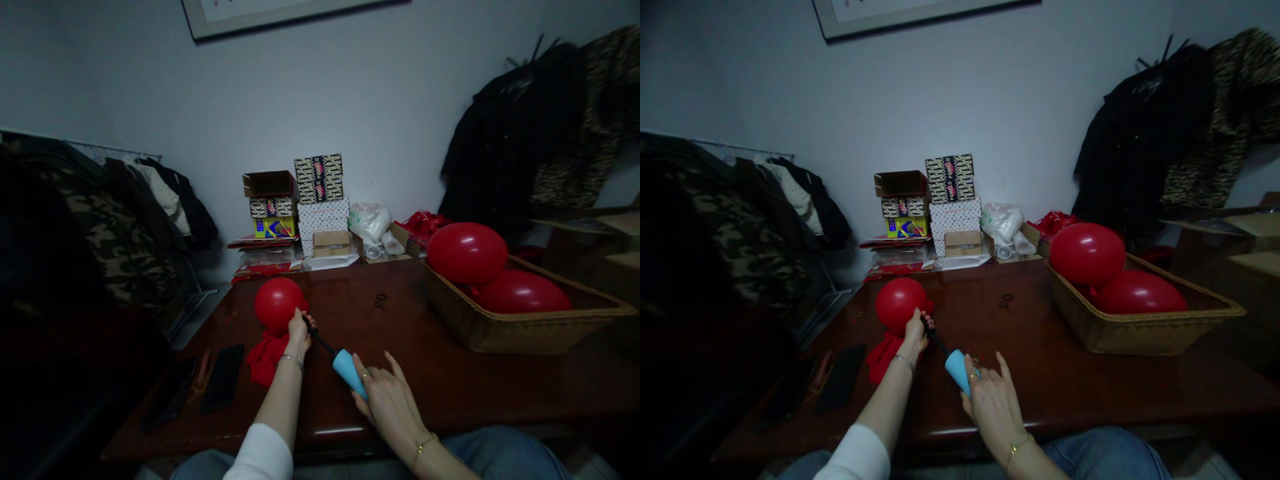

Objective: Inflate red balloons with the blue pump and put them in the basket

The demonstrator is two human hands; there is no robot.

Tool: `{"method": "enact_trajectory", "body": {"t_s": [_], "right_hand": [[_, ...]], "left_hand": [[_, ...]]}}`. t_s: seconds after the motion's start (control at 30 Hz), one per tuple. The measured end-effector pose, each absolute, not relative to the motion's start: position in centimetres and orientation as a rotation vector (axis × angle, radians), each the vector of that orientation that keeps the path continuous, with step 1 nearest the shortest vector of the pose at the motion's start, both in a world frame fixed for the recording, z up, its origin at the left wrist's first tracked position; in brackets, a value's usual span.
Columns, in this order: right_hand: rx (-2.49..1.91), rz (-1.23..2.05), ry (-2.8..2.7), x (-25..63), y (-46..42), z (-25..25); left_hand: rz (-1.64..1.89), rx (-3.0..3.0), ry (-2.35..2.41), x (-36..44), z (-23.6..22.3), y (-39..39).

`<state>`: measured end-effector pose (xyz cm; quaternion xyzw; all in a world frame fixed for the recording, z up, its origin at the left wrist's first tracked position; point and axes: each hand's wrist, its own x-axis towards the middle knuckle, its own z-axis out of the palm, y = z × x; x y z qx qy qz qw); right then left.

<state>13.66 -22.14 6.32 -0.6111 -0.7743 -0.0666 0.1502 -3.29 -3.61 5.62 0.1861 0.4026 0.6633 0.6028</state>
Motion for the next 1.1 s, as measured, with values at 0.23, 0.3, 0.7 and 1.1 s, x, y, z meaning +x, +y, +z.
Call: {"method": "enact_trajectory", "body": {"t_s": [0.23, 0.3, 0.7, 1.1], "right_hand": [[-1.802, -0.226, -2.227, 11.3, -18.8, 7.5], [-1.812, -0.229, -2.219, 10.8, -18.4, 7.6], [-1.732, -0.204, -2.187, 13.2, -21.2, 6.7], [-1.694, -0.254, -2.156, 14.8, -23.0, 6.1]], "left_hand": [[1.502, 0.44, 0.933, -1.0, 5.5, -4.5], [1.502, 0.446, 0.951, -0.8, 5.5, -4.7], [1.537, 0.405, 0.893, -1.7, 5.0, -3.9], [1.468, 0.36, 0.751, -2.1, 6.2, -4.6]]}}
